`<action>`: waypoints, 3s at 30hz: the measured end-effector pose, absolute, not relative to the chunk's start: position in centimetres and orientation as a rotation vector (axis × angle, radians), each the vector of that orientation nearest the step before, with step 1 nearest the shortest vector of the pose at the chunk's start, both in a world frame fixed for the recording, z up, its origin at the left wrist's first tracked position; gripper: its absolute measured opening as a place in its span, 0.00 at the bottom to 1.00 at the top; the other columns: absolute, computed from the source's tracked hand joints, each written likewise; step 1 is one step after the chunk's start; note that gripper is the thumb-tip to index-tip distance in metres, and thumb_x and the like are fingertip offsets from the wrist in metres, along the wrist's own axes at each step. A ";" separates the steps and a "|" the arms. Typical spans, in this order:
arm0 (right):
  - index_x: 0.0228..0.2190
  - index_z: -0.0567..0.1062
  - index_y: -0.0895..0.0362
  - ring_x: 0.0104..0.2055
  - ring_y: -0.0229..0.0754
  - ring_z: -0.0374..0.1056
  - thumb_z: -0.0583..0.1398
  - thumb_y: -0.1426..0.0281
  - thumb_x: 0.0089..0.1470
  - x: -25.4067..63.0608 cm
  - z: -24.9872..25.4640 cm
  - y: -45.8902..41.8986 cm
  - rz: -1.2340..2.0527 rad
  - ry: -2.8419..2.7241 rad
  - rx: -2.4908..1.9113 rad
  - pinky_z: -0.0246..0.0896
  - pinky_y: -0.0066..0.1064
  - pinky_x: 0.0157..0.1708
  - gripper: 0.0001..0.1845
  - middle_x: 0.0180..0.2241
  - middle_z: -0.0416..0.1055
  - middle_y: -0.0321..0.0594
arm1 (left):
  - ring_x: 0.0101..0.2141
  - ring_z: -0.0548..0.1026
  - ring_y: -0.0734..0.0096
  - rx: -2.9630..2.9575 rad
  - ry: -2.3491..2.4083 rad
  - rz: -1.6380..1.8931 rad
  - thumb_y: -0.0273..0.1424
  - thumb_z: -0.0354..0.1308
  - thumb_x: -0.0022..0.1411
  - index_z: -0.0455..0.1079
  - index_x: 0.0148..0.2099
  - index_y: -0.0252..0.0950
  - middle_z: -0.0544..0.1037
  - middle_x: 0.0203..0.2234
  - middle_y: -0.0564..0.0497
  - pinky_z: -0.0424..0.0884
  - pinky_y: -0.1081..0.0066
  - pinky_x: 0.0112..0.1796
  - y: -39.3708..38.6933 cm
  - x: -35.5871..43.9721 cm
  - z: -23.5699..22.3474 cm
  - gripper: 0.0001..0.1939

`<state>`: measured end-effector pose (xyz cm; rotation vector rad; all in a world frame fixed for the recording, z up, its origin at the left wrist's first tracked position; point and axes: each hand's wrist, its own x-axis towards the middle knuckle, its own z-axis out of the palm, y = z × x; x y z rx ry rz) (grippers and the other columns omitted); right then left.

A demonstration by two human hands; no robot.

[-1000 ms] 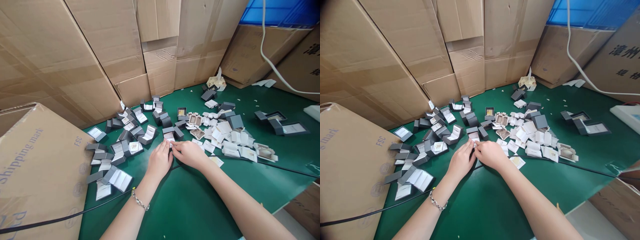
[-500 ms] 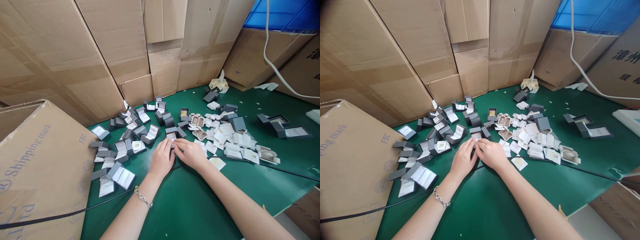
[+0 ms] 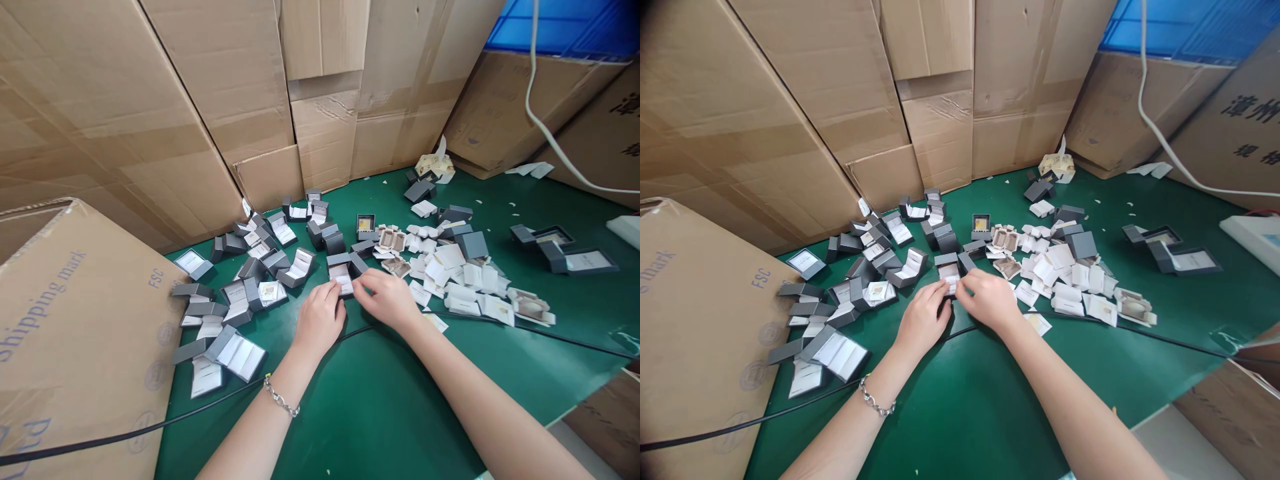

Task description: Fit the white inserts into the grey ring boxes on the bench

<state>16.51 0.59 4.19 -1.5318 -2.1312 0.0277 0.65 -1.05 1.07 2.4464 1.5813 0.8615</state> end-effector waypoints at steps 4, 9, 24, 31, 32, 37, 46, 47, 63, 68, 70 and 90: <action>0.24 0.77 0.57 0.31 0.41 0.67 0.50 0.68 0.54 19.6 4.6 2.1 -0.171 -1.916 -1.586 0.60 0.31 0.32 0.18 0.28 0.72 0.43 | 0.47 0.70 0.62 2.451 1.593 0.802 0.26 0.47 0.60 0.66 0.51 0.35 0.72 0.49 0.46 0.71 0.61 0.47 -1.1 0.6 1.2 0.17; 0.21 0.78 0.53 0.37 0.47 0.65 0.51 0.69 0.52 21.4 3.5 3.3 -0.267 -1.967 -1.792 0.44 0.60 0.52 0.18 0.36 0.73 0.41 | 0.48 0.69 0.61 2.448 1.591 0.709 0.27 0.47 0.60 0.64 0.53 0.36 0.69 0.51 0.45 0.71 0.60 0.47 -1.2 0.6 1.5 0.18; 0.29 0.77 0.53 0.42 0.47 0.68 0.52 0.67 0.55 21.4 3.3 3.5 -0.096 -1.762 -1.684 0.30 0.63 0.55 0.14 0.37 0.76 0.39 | 0.47 0.69 0.60 2.469 1.564 0.674 0.28 0.47 0.60 0.61 0.54 0.37 0.66 0.51 0.43 0.70 0.59 0.45 -1.2 0.6 1.5 0.19; 0.42 0.72 0.55 0.33 0.42 0.69 0.56 0.63 0.50 21.0 4.2 3.2 0.232 -1.373 -1.571 0.66 0.35 0.33 0.18 0.36 0.74 0.44 | 0.49 0.67 0.58 2.455 1.569 0.698 0.29 0.50 0.59 0.64 0.50 0.37 0.68 0.50 0.44 0.70 0.57 0.46 -1.2 0.7 1.6 0.16; 0.44 0.71 0.56 0.33 0.42 0.69 0.56 0.63 0.50 20.8 4.2 3.1 0.224 -1.373 -1.549 0.67 0.34 0.32 0.19 0.38 0.73 0.45 | 0.50 0.67 0.58 2.455 1.563 0.714 0.29 0.51 0.58 0.65 0.48 0.37 0.68 0.50 0.44 0.70 0.57 0.47 -1.2 0.7 1.7 0.15; 0.43 0.71 0.55 0.35 0.42 0.69 0.52 0.66 0.54 18.9 4.5 2.1 0.112 -1.530 -1.424 0.67 0.36 0.36 0.16 0.39 0.72 0.45 | 0.54 0.61 0.55 2.469 1.550 0.751 0.30 0.53 0.57 0.66 0.41 0.36 0.66 0.53 0.44 0.68 0.56 0.49 -1.3 0.8 1.7 0.09; 0.38 0.73 0.53 0.40 0.41 0.69 0.50 0.72 0.56 15.9 3.1 0.8 0.106 -1.973 -1.102 0.67 0.34 0.40 0.13 0.36 0.73 0.42 | 0.56 0.58 0.54 2.464 1.527 0.744 0.31 0.53 0.57 0.63 0.47 0.36 0.65 0.51 0.42 0.67 0.53 0.49 -1.3 0.7 1.4 0.14; 0.37 0.73 0.53 0.40 0.40 0.69 0.50 0.72 0.56 15.8 2.9 0.8 0.100 -2.000 -1.086 0.67 0.34 0.40 0.13 0.36 0.73 0.43 | 0.55 0.59 0.54 2.462 1.529 0.752 0.30 0.52 0.57 0.63 0.47 0.35 0.66 0.50 0.42 0.67 0.54 0.49 -1.3 0.7 1.4 0.14; 0.39 0.75 0.55 0.42 0.40 0.68 0.49 0.72 0.58 15.2 1.7 1.3 0.101 -2.109 -1.141 0.67 0.30 0.42 0.15 0.40 0.71 0.44 | 0.42 0.67 0.62 2.411 1.606 0.820 0.27 0.49 0.60 0.69 0.38 0.36 0.70 0.40 0.45 0.71 0.62 0.42 -1.5 1.0 2.0 0.08; 0.40 0.75 0.56 0.39 0.39 0.68 0.48 0.73 0.59 14.8 1.9 1.5 -0.056 -2.136 -1.232 0.66 0.28 0.37 0.17 0.39 0.69 0.45 | 0.40 0.68 0.63 2.392 1.593 0.813 0.26 0.49 0.60 0.69 0.40 0.35 0.70 0.40 0.45 0.71 0.63 0.42 -1.4 1.0 1.8 0.08; 0.40 0.75 0.55 0.35 0.39 0.67 0.49 0.73 0.58 14.8 1.7 1.7 -0.133 -2.145 -1.248 0.64 0.27 0.31 0.16 0.35 0.69 0.43 | 0.39 0.69 0.64 2.381 1.592 0.804 0.26 0.49 0.60 0.69 0.40 0.35 0.69 0.39 0.46 0.71 0.63 0.41 -1.4 1.0 1.7 0.08; 0.38 0.74 0.55 0.32 0.35 0.64 0.52 0.77 0.56 15.5 1.1 2.2 -0.474 -2.122 -1.171 0.48 0.32 0.37 0.13 0.33 0.73 0.38 | 0.39 0.69 0.64 2.395 1.598 0.823 0.26 0.51 0.58 0.69 0.39 0.35 0.70 0.39 0.46 0.71 0.64 0.41 -1.1 0.9 1.1 0.08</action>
